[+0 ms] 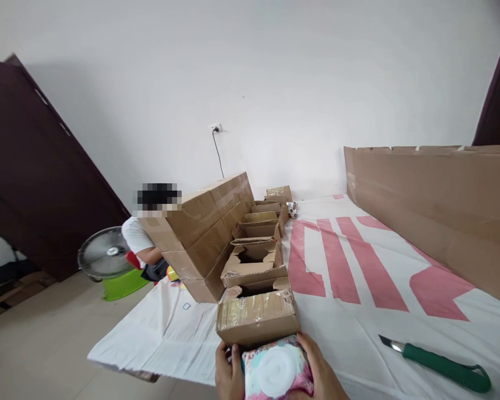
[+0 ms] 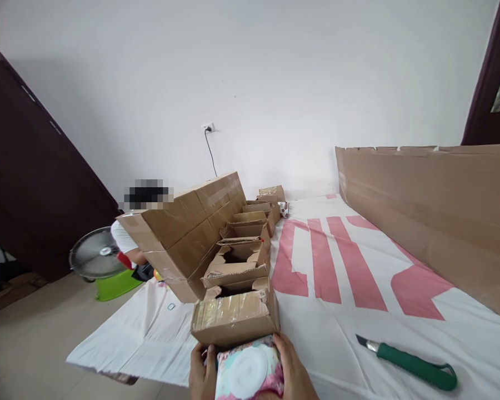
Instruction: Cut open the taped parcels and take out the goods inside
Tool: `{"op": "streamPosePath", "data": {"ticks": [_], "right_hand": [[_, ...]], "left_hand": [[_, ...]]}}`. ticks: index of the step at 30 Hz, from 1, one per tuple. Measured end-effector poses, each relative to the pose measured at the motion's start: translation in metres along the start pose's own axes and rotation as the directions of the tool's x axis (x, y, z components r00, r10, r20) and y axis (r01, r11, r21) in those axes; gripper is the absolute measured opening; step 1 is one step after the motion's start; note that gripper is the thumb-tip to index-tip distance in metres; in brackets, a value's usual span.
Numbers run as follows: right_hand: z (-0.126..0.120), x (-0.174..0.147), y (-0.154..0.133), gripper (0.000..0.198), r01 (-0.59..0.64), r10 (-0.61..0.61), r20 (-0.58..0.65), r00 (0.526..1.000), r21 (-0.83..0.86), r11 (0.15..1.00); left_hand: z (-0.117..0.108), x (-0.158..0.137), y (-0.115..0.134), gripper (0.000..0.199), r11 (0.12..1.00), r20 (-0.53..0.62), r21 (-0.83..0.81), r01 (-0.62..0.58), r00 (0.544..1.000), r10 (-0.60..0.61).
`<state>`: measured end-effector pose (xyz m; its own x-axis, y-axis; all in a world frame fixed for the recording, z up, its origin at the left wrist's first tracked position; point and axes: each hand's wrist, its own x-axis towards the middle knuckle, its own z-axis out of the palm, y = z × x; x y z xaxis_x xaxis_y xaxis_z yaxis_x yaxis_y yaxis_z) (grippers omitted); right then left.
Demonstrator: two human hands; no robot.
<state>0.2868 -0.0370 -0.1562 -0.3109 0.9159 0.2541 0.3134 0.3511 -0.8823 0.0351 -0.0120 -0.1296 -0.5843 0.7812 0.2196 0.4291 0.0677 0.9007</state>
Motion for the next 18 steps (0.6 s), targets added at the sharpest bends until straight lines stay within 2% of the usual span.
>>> {"op": "streamPosePath", "data": {"ticks": [5,13,16,18], "right_hand": [[0.003,0.000,0.007,0.101,0.041,-0.041,-0.014,0.999,-0.010,0.999],[-0.003,0.003,0.003,0.104,0.006,-0.006,0.010,1.000,0.003,1.000],[-0.008,0.004,-0.004,0.105,-0.043,0.042,0.069,0.997,0.014,0.999],[-0.011,0.005,-0.005,0.104,-0.061,0.058,0.114,0.992,0.029,0.998]], "left_hand": [[0.001,0.000,-0.001,0.056,1.000,0.017,0.008,0.008,1.000,-0.008],[0.001,0.002,-0.007,0.059,0.998,0.007,-0.062,-0.003,1.000,0.004],[0.001,0.000,-0.012,0.064,0.995,-0.051,-0.086,-0.051,0.998,0.046],[0.001,-0.003,-0.014,0.073,0.989,-0.145,-0.063,-0.131,0.982,0.121]]}}
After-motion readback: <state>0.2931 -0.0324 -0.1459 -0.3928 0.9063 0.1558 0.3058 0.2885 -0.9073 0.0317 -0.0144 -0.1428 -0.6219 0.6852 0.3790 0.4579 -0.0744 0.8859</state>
